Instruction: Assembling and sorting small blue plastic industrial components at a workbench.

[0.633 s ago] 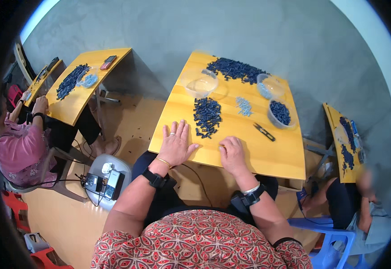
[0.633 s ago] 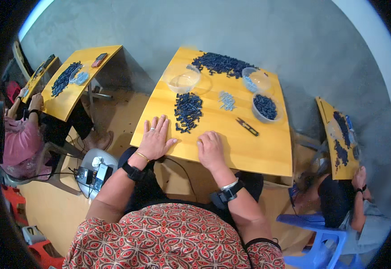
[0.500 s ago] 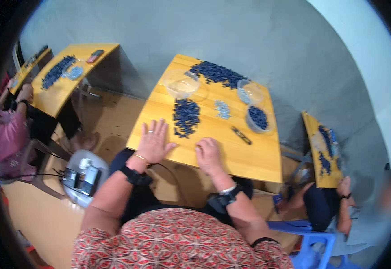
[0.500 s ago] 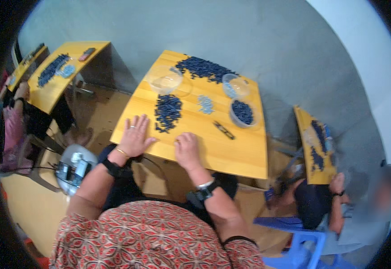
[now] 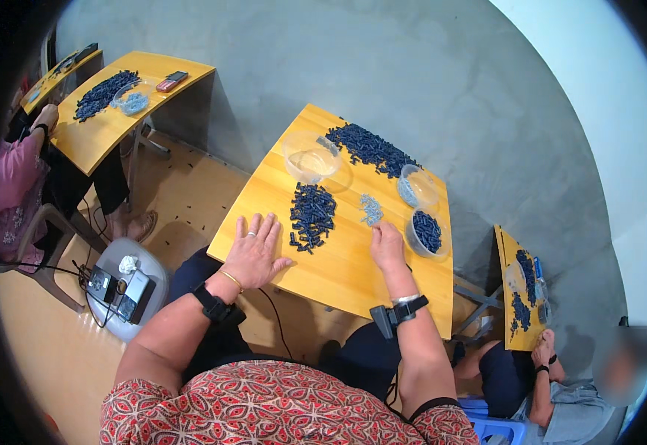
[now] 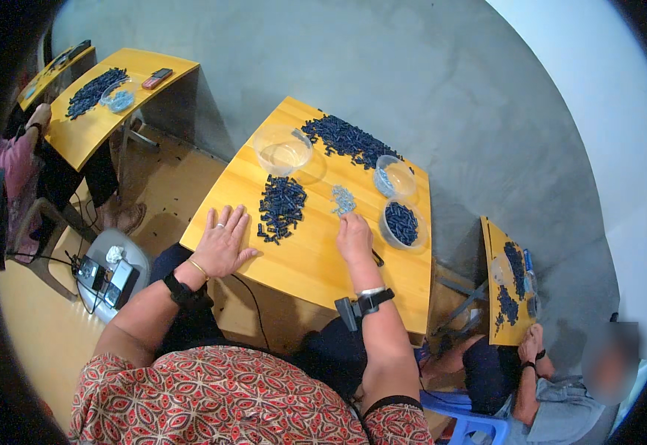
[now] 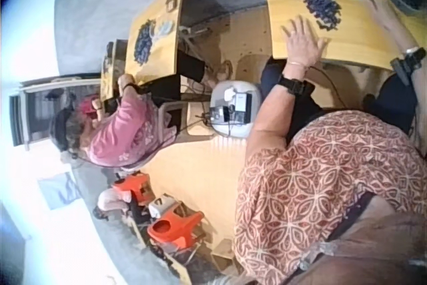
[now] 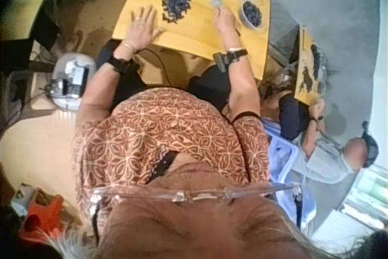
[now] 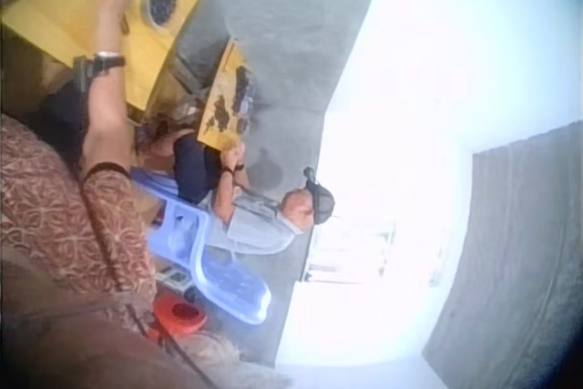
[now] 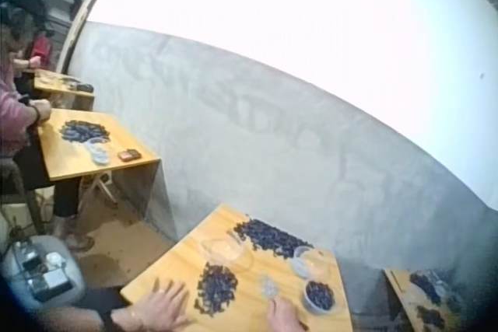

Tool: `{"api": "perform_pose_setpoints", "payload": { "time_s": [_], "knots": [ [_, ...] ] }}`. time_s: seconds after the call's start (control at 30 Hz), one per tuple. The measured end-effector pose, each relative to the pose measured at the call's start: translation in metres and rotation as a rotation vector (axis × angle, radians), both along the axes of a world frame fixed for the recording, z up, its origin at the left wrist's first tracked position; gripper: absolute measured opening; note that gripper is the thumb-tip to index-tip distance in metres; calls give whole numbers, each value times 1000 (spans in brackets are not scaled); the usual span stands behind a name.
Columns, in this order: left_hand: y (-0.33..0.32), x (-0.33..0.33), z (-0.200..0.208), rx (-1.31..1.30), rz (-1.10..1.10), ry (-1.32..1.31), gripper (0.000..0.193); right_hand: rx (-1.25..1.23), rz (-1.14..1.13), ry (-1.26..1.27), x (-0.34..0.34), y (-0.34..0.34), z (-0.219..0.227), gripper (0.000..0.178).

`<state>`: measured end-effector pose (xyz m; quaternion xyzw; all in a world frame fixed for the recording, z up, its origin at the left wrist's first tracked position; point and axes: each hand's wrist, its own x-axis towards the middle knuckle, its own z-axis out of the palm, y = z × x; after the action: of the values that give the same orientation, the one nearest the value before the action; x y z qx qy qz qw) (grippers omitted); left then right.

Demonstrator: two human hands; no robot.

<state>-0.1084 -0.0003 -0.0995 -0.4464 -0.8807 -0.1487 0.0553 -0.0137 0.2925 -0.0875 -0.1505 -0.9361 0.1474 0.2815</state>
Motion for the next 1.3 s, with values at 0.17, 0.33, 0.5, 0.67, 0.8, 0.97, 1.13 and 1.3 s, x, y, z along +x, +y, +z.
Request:
{"api": "perform_pose_setpoints", "payload": {
  "time_s": [0.17,0.33,0.5,0.67,0.8,0.97,1.13,1.3],
  "knots": [
    [2,-2,-4,9,1,7,74,217,103,-72,-28,13,3,11],
    [-2,-3,-3,51,-17,4,73,279,104,-154,-34,13,-2,13],
    [-2,-3,0,58,-11,17,72,349,136,-185,-35,11,-4,15],
    [0,-3,-2,59,-18,16,71,329,51,-199,-37,10,-10,9],
    [-3,-3,-2,36,-3,-11,68,194,83,-51,-39,7,-12,10],
    [-3,-11,-1,277,-51,-35,42,325,71,-168,-33,19,-15,13],
    [11,-19,-3,468,-199,-60,31,297,124,-166,-36,24,-15,12],
    [25,-26,-2,379,-235,3,27,99,71,55,-25,34,1,10]
  ]
}}
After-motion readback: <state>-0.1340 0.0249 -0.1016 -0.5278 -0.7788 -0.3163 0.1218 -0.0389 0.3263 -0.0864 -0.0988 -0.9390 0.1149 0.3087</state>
